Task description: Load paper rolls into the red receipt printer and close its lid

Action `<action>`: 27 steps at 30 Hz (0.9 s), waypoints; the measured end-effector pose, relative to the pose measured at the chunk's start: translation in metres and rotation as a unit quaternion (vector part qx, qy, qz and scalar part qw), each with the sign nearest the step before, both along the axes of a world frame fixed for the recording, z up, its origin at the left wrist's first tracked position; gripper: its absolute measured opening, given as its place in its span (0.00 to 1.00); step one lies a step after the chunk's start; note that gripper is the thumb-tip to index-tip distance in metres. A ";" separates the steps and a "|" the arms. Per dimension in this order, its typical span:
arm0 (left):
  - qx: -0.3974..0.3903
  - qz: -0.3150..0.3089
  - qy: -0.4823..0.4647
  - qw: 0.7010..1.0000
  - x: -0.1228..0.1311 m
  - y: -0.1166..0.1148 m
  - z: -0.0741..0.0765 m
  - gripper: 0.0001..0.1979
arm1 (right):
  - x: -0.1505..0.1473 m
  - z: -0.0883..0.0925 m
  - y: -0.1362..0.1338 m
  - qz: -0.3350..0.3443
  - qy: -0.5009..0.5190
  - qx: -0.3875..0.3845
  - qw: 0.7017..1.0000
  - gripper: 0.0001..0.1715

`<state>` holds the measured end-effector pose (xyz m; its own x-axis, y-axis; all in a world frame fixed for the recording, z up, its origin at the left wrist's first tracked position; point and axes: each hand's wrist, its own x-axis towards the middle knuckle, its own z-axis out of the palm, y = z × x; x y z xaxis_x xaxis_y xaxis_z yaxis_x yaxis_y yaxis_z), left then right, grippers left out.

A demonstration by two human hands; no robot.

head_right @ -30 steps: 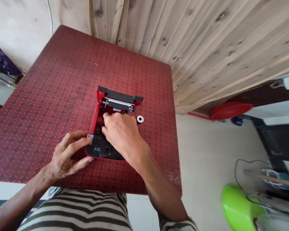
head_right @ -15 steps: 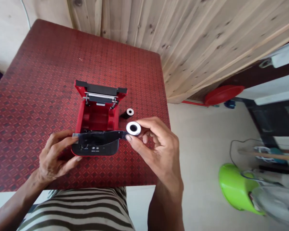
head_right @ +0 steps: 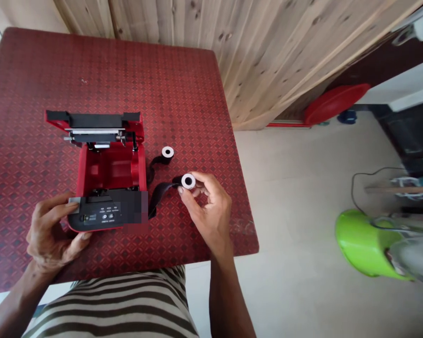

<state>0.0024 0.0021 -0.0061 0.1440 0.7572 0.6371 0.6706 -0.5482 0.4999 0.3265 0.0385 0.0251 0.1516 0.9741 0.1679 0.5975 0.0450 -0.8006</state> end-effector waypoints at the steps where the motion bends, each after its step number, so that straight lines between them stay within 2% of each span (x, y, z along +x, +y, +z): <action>1: 0.000 0.000 0.002 1.000 0.000 0.000 0.000 0.25 | 0.000 0.001 0.004 0.001 -0.004 0.010 1.000 0.13; 5: -0.004 -0.003 0.010 1.000 0.001 0.000 0.002 0.24 | -0.001 0.006 0.014 0.036 0.005 0.025 0.999 0.12; 10: -0.012 -0.002 0.014 1.000 0.001 -0.001 0.004 0.24 | -0.008 0.010 0.009 0.085 -0.004 0.012 0.996 0.12; 17: -0.036 0.010 0.012 0.999 0.001 -0.003 0.007 0.21 | -0.022 -0.007 -0.005 0.139 -0.020 0.013 0.990 0.08; 20: -0.038 0.013 0.015 0.999 0.000 -0.003 0.007 0.20 | -0.017 -0.011 -0.009 0.147 -0.010 0.001 0.989 0.13; 24: -0.030 0.002 0.020 0.999 -0.001 -0.002 0.007 0.21 | 0.002 -0.007 -0.003 0.149 0.080 -0.050 0.984 0.34; 25: -0.030 0.000 0.020 0.999 -0.001 -0.002 0.007 0.21 | 0.006 -0.005 0.003 0.134 0.110 -0.052 0.983 0.33; 27: -0.033 0.001 0.019 0.999 -0.001 -0.003 0.007 0.21 | 0.011 -0.005 0.020 0.089 0.132 -0.038 0.987 0.24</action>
<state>0.0011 -0.0005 0.0004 0.1665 0.7977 0.5796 0.6911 -0.5137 0.5084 0.3376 0.0582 0.0200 0.0063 0.9974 0.0712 0.3552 0.0643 -0.9326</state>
